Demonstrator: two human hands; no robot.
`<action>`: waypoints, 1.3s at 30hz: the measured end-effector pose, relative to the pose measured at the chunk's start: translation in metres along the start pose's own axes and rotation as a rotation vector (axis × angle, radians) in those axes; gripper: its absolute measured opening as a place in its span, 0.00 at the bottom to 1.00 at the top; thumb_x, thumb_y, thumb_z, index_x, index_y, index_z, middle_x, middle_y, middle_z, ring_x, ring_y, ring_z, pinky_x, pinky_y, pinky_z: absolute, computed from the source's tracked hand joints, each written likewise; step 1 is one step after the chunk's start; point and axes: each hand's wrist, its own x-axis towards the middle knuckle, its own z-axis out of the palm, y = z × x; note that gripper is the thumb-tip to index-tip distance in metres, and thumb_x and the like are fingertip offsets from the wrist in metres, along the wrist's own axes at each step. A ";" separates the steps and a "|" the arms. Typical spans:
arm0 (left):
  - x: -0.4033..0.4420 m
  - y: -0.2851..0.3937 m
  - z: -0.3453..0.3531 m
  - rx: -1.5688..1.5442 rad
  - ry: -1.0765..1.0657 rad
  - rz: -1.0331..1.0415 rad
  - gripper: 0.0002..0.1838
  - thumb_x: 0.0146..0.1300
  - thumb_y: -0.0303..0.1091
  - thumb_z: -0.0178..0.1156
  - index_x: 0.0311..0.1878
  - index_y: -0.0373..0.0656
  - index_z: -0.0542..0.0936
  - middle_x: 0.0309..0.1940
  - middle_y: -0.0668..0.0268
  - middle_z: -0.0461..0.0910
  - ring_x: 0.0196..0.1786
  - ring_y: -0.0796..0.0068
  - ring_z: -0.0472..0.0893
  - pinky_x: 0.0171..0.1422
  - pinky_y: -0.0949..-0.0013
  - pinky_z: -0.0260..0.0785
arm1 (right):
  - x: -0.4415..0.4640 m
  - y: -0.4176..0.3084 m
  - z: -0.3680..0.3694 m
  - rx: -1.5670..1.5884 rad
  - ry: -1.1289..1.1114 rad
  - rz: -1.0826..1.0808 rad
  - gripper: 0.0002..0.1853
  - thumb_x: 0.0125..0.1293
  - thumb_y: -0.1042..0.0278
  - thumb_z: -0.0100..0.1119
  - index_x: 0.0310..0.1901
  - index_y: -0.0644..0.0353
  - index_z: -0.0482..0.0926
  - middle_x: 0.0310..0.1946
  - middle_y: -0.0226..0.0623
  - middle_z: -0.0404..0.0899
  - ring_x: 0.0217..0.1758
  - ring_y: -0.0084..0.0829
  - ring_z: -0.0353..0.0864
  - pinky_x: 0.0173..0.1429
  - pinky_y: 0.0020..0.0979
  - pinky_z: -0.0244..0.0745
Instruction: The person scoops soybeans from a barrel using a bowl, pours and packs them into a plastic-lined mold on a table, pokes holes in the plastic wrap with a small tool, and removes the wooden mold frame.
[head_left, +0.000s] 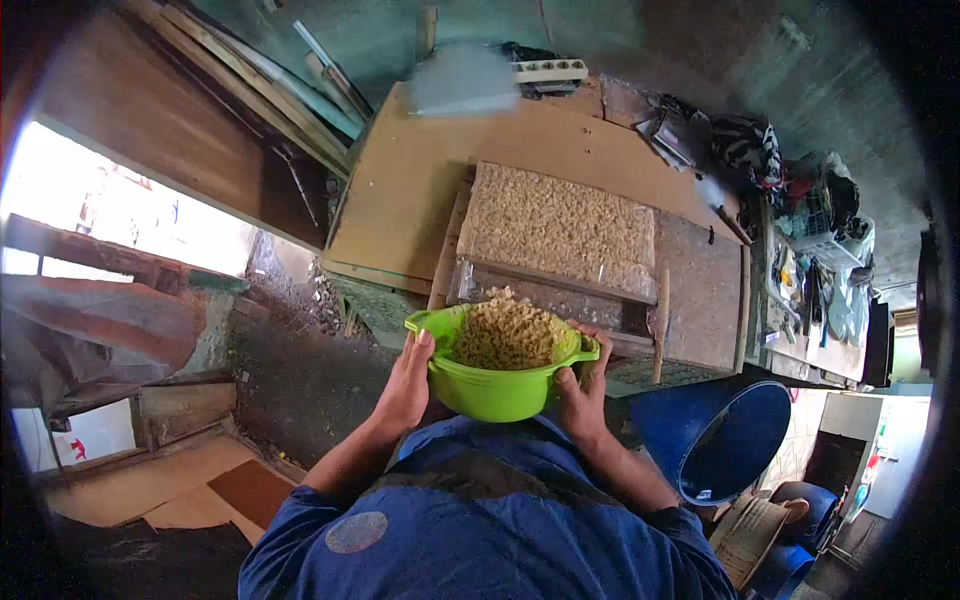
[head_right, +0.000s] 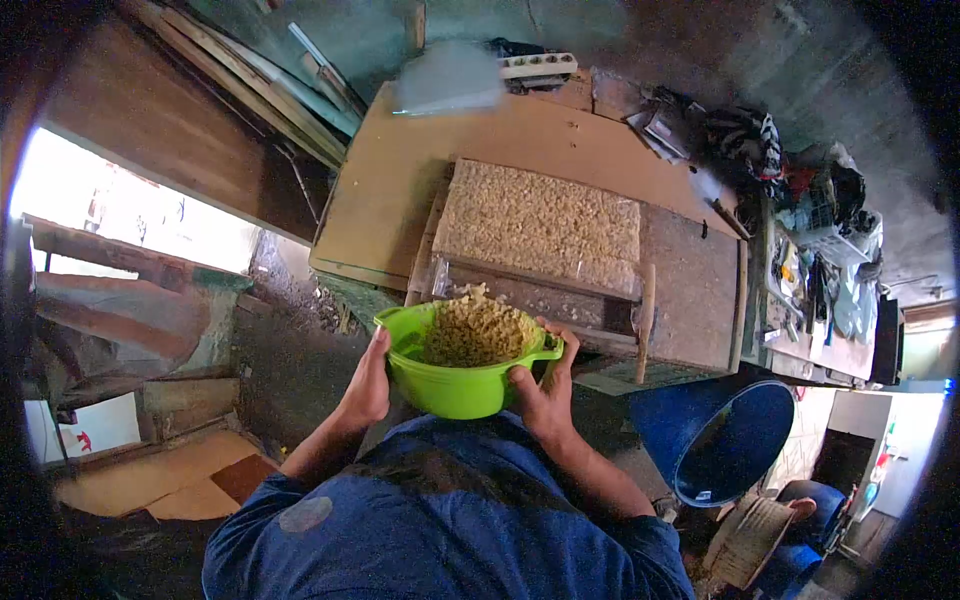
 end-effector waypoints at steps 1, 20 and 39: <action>-0.001 -0.001 0.000 0.039 0.024 -0.012 0.29 0.80 0.50 0.38 0.70 0.34 0.62 0.62 0.56 0.71 0.65 0.68 0.70 0.70 0.67 0.59 | -0.003 -0.002 -0.003 -0.042 -0.021 -0.052 0.43 0.61 0.58 0.69 0.69 0.57 0.51 0.70 0.50 0.57 0.71 0.41 0.60 0.75 0.43 0.56; 0.014 -0.028 0.030 0.117 -0.116 -0.090 0.35 0.79 0.55 0.40 0.70 0.29 0.60 0.67 0.49 0.68 0.71 0.65 0.66 0.73 0.68 0.55 | -0.021 -0.023 -0.045 -0.122 0.084 -0.066 0.40 0.63 0.61 0.67 0.69 0.58 0.52 0.68 0.47 0.60 0.70 0.40 0.62 0.75 0.42 0.56; 0.026 -0.025 0.117 -0.003 -0.277 -0.145 0.38 0.76 0.58 0.44 0.74 0.35 0.58 0.68 0.57 0.68 0.70 0.69 0.66 0.75 0.68 0.55 | -0.039 -0.054 -0.105 -0.108 0.243 -0.073 0.40 0.65 0.57 0.66 0.70 0.59 0.53 0.67 0.45 0.63 0.70 0.39 0.63 0.75 0.41 0.56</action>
